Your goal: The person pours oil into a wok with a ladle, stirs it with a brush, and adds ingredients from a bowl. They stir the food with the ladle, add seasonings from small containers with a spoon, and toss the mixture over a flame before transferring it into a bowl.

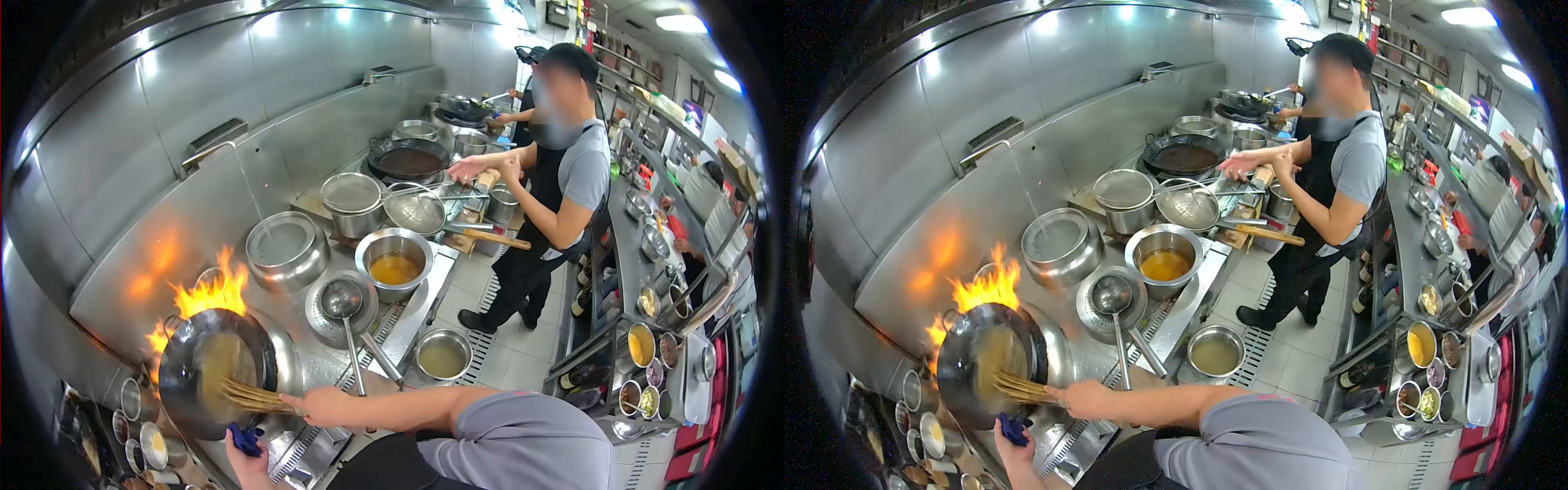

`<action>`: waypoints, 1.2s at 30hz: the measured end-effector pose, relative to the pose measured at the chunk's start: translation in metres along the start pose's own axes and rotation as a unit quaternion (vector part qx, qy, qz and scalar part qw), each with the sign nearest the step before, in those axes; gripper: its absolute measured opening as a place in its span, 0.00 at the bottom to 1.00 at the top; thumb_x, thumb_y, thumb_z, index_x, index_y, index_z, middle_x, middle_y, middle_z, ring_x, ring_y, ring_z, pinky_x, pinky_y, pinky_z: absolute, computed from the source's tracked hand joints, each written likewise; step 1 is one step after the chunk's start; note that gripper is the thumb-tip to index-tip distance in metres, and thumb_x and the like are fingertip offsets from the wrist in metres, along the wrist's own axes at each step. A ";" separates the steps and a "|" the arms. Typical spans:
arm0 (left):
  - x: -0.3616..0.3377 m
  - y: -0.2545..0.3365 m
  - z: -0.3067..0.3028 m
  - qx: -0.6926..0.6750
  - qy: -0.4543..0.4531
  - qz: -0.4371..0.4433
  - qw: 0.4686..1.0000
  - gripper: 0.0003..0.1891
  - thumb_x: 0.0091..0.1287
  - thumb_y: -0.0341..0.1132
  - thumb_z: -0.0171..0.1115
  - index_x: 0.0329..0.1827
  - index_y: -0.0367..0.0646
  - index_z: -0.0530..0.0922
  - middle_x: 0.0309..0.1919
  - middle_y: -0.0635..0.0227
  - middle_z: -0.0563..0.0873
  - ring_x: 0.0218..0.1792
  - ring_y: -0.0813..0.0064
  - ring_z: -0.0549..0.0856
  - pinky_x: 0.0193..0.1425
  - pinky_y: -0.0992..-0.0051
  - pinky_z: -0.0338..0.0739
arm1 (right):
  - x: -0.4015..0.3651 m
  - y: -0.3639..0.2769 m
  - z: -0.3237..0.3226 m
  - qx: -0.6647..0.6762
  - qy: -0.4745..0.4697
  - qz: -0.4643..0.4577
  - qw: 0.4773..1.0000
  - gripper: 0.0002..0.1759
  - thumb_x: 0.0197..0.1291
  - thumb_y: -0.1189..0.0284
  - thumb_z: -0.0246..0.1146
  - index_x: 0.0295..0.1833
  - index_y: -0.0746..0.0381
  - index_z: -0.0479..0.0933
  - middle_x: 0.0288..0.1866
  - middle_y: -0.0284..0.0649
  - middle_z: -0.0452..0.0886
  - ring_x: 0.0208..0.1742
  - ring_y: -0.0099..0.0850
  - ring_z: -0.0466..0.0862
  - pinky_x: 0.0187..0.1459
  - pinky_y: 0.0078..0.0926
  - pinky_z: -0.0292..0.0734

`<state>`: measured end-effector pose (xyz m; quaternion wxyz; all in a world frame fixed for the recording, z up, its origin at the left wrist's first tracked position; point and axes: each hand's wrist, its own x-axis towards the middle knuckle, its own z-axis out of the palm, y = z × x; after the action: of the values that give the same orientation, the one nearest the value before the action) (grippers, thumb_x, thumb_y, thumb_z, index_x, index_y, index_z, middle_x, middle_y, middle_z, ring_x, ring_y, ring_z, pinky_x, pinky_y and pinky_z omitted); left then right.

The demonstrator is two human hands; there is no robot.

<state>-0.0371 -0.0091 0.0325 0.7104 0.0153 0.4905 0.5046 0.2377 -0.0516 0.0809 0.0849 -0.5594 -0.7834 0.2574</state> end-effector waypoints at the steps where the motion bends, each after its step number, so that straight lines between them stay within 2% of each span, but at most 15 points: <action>1: -0.009 0.002 0.007 -0.011 0.023 0.008 1.000 0.16 0.61 0.55 0.62 0.40 0.53 0.78 0.33 0.73 0.83 0.29 0.75 0.81 0.22 0.80 0.76 | 0.000 0.001 -0.005 0.001 -0.005 -0.013 1.000 0.42 0.57 0.65 0.59 0.77 0.47 0.51 0.38 0.49 0.82 0.35 0.46 0.85 0.37 0.45 0.81; 3: 0.006 0.007 0.002 -0.012 0.045 0.018 0.999 0.15 0.62 0.53 0.61 0.40 0.52 0.78 0.33 0.73 0.83 0.29 0.74 0.82 0.22 0.81 0.76 | 0.005 0.008 -0.008 0.014 -0.017 -0.010 1.000 0.42 0.56 0.68 0.58 0.77 0.48 0.51 0.40 0.50 0.83 0.37 0.47 0.85 0.39 0.45 0.81; 6: 0.059 0.016 -0.045 -0.009 -0.020 0.043 0.999 0.14 0.64 0.50 0.58 0.40 0.49 0.78 0.35 0.71 0.84 0.31 0.71 0.83 0.26 0.79 0.79 | 0.016 0.021 0.006 0.025 -0.010 -0.055 0.998 0.43 0.56 0.66 0.58 0.77 0.45 0.50 0.41 0.53 0.80 0.38 0.48 0.84 0.40 0.42 0.80; 9: 0.081 0.019 -0.039 0.017 0.048 0.023 0.998 0.14 0.64 0.49 0.57 0.39 0.49 0.77 0.34 0.71 0.84 0.30 0.71 0.83 0.25 0.79 0.78 | 0.014 0.023 0.003 0.035 -0.007 -0.061 0.997 0.42 0.57 0.67 0.58 0.77 0.46 0.50 0.42 0.53 0.79 0.39 0.48 0.84 0.41 0.42 0.80; 10: 0.088 0.020 -0.035 0.021 0.064 0.015 0.998 0.13 0.64 0.48 0.56 0.38 0.48 0.77 0.34 0.71 0.83 0.29 0.71 0.83 0.25 0.79 0.78 | 0.006 0.020 -0.010 0.026 -0.019 -0.060 0.998 0.39 0.58 0.71 0.53 0.77 0.49 0.52 0.47 0.53 0.80 0.42 0.47 0.85 0.43 0.43 0.80; 17: 0.112 0.027 -0.031 0.040 0.143 -0.009 0.989 0.12 0.64 0.46 0.54 0.37 0.47 0.76 0.32 0.70 0.82 0.27 0.71 0.82 0.24 0.79 0.77 | 0.023 0.030 0.000 0.018 -0.009 -0.074 0.997 0.39 0.58 0.72 0.55 0.77 0.49 0.53 0.45 0.52 0.81 0.42 0.46 0.85 0.42 0.41 0.81; 20: 0.115 0.019 -0.037 0.051 0.104 0.001 0.993 0.08 0.60 0.38 0.53 0.26 0.47 0.69 0.21 0.71 0.75 0.19 0.74 0.77 0.19 0.80 0.71 | 0.021 0.032 -0.006 0.049 -0.046 -0.056 0.996 0.40 0.57 0.71 0.56 0.77 0.52 0.53 0.45 0.54 0.80 0.43 0.48 0.83 0.42 0.42 0.80; 23: 0.069 0.001 -0.019 0.042 0.099 0.055 0.993 0.11 0.59 0.45 0.59 0.33 0.49 0.72 0.23 0.71 0.76 0.19 0.73 0.76 0.18 0.78 0.70 | 0.018 0.033 0.003 0.031 -0.013 -0.062 0.998 0.38 0.57 0.72 0.55 0.75 0.53 0.56 0.41 0.52 0.82 0.41 0.46 0.85 0.41 0.43 0.81; 24: 0.047 -0.006 -0.003 0.066 0.112 0.086 0.988 0.06 0.58 0.39 0.55 0.31 0.49 0.70 0.21 0.72 0.75 0.16 0.74 0.75 0.16 0.79 0.69 | 0.012 0.031 -0.005 0.032 -0.022 -0.070 0.997 0.38 0.57 0.72 0.56 0.75 0.54 0.57 0.40 0.52 0.83 0.40 0.46 0.85 0.41 0.43 0.81; 26: 0.040 -0.007 -0.015 0.090 0.124 0.115 0.981 0.07 0.61 0.39 0.56 0.34 0.48 0.72 0.21 0.71 0.76 0.17 0.74 0.76 0.17 0.78 0.71 | 0.001 0.026 -0.022 0.062 -0.057 -0.082 0.993 0.37 0.56 0.72 0.55 0.74 0.57 0.58 0.35 0.52 0.83 0.36 0.46 0.86 0.37 0.43 0.81; 27: 0.021 -0.011 -0.004 0.074 0.110 0.131 0.982 0.05 0.62 0.37 0.56 0.35 0.47 0.72 0.23 0.71 0.77 0.18 0.74 0.77 0.19 0.77 0.72 | 0.005 0.029 -0.007 0.035 -0.047 -0.091 0.994 0.41 0.54 0.69 0.59 0.75 0.52 0.55 0.32 0.48 0.83 0.32 0.46 0.85 0.31 0.43 0.81; 29: 0.019 -0.010 -0.016 0.032 0.115 0.148 0.982 0.04 0.59 0.31 0.58 0.34 0.47 0.72 0.22 0.72 0.77 0.19 0.76 0.77 0.20 0.76 0.72 | -0.003 0.021 -0.016 0.038 -0.087 -0.055 0.994 0.41 0.57 0.60 0.58 0.76 0.49 0.52 0.36 0.51 0.82 0.33 0.46 0.85 0.32 0.43 0.81; 30: 0.010 -0.011 -0.008 0.036 0.156 0.162 0.974 0.03 0.58 0.32 0.58 0.33 0.47 0.72 0.23 0.71 0.78 0.19 0.74 0.77 0.20 0.75 0.73 | -0.006 0.026 -0.008 0.035 -0.057 -0.087 0.994 0.41 0.59 0.60 0.57 0.77 0.48 0.50 0.41 0.52 0.80 0.35 0.48 0.85 0.35 0.44 0.81; 31: -0.004 -0.012 0.000 0.070 0.148 0.165 0.973 0.04 0.56 0.30 0.57 0.33 0.47 0.72 0.24 0.71 0.78 0.19 0.73 0.77 0.21 0.73 0.74 | -0.007 0.028 -0.003 0.025 -0.060 -0.093 0.993 0.41 0.60 0.59 0.56 0.77 0.47 0.48 0.44 0.52 0.79 0.36 0.48 0.84 0.37 0.44 0.81; 36: -0.024 -0.015 0.010 0.063 0.167 0.199 0.963 0.03 0.54 0.26 0.54 0.31 0.44 0.72 0.21 0.69 0.76 0.17 0.72 0.77 0.17 0.73 0.70 | -0.021 0.028 -0.005 0.034 -0.095 -0.098 0.990 0.41 0.63 0.55 0.56 0.78 0.51 0.47 0.41 0.53 0.80 0.38 0.50 0.83 0.40 0.46 0.80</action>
<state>-0.0196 -0.0288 0.0465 0.5009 0.0733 0.6202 0.5993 0.2707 -0.0624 0.0747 0.0540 -0.4500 -0.8294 0.3267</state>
